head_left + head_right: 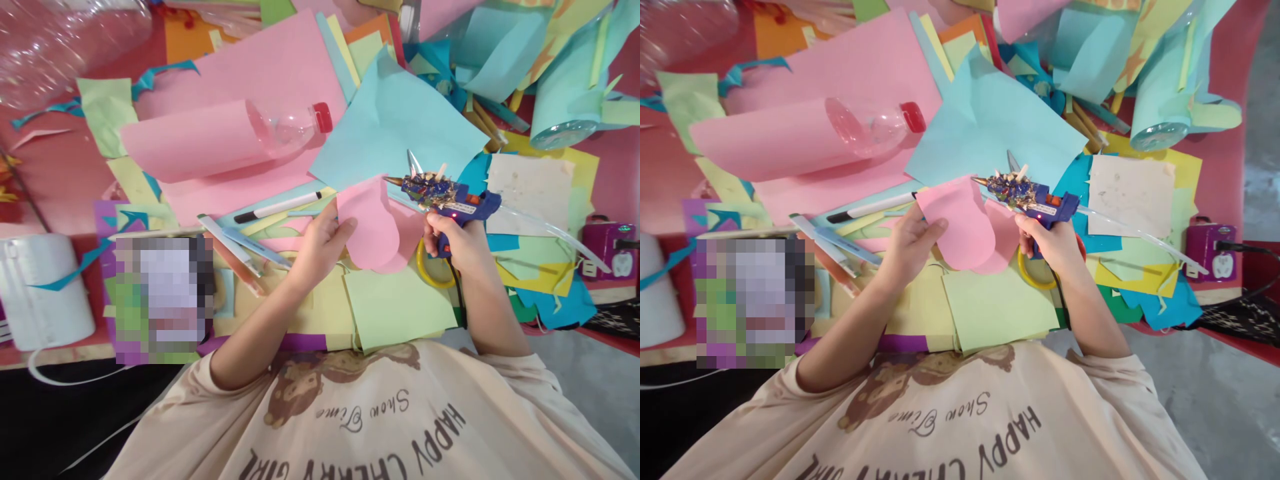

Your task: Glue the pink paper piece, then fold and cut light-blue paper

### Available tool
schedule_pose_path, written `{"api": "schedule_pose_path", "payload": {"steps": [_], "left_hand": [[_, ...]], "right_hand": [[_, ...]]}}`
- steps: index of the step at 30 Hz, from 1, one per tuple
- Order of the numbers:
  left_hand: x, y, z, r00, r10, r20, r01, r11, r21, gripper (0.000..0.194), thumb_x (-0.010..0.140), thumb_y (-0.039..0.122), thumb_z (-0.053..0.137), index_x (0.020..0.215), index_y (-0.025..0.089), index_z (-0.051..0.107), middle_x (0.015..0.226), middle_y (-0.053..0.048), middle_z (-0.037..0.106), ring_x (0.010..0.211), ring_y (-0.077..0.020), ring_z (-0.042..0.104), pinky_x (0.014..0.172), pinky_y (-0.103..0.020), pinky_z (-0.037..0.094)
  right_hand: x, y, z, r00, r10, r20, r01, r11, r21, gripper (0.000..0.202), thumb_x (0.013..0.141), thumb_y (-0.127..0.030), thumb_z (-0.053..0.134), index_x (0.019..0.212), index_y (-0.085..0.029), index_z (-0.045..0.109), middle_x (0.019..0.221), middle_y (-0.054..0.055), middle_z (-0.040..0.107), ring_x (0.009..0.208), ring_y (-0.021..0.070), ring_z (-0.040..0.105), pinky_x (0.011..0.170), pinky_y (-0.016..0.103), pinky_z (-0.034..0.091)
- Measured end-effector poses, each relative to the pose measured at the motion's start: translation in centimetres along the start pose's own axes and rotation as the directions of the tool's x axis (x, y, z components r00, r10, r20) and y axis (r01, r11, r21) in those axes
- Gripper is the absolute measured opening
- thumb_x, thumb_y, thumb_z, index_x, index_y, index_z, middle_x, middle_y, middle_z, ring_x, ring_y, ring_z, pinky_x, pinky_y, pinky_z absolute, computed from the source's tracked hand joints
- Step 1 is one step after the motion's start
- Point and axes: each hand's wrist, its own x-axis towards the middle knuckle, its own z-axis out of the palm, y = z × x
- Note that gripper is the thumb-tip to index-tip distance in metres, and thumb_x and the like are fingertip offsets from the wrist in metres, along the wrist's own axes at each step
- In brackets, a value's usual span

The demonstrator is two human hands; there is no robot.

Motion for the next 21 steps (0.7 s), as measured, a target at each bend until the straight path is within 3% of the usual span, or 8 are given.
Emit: {"api": "schedule_pose_path", "payload": {"steps": [7,10,14,21], "left_hand": [[0.14,-0.08,0.09,1.000,0.006,-0.016,-0.007,1.000,-0.010,0.044,0.088,0.046,0.059,0.124,0.021,0.059,0.111,-0.007,0.072,0.098,-0.0220,0.070,0.077,-0.030,0.059],[0.17,0.02,0.17,1.000,0.018,-0.015,-0.018,0.999,-0.026,0.045,0.087,0.048,0.060,0.123,0.021,0.059,0.111,-0.008,0.072,0.102,-0.0231,0.069,0.079,-0.032,0.059],[0.10,0.08,0.19,1.000,0.007,-0.018,-0.007,1.000,-0.007,0.044,0.088,0.045,0.059,0.125,0.021,0.058,0.109,-0.008,0.073,0.094,-0.0208,0.071,0.075,-0.029,0.059],[0.15,0.06,0.12,1.000,0.007,-0.002,-0.007,1.000,-0.014,0.042,0.089,0.045,0.058,0.123,0.019,0.059,0.109,-0.008,0.073,0.093,-0.0203,0.071,0.074,-0.028,0.058]], "right_hand": [[0.14,0.02,-0.01,0.999,-0.023,-0.043,0.023,1.000,-0.003,0.030,0.073,-0.030,0.070,0.054,-0.022,0.048,0.047,-0.002,0.054,0.036,0.0106,0.048,0.034,0.025,0.036],[0.14,-0.15,-0.06,0.997,-0.041,-0.064,0.040,0.999,-0.012,0.022,0.071,-0.030,0.069,0.058,-0.021,0.056,0.048,-0.002,0.055,0.036,0.0106,0.049,0.034,0.025,0.036],[-0.09,-0.42,-0.06,0.998,-0.057,-0.031,0.057,0.998,-0.013,0.015,0.071,-0.033,0.070,0.068,-0.018,0.065,0.053,0.000,0.061,0.036,0.0099,0.049,0.034,0.025,0.037],[0.04,-0.27,0.30,0.999,-0.039,-0.007,0.039,0.999,0.004,0.018,0.071,-0.031,0.071,0.060,-0.019,0.062,0.045,-0.001,0.056,0.033,0.0105,0.048,0.033,0.024,0.033]]}}
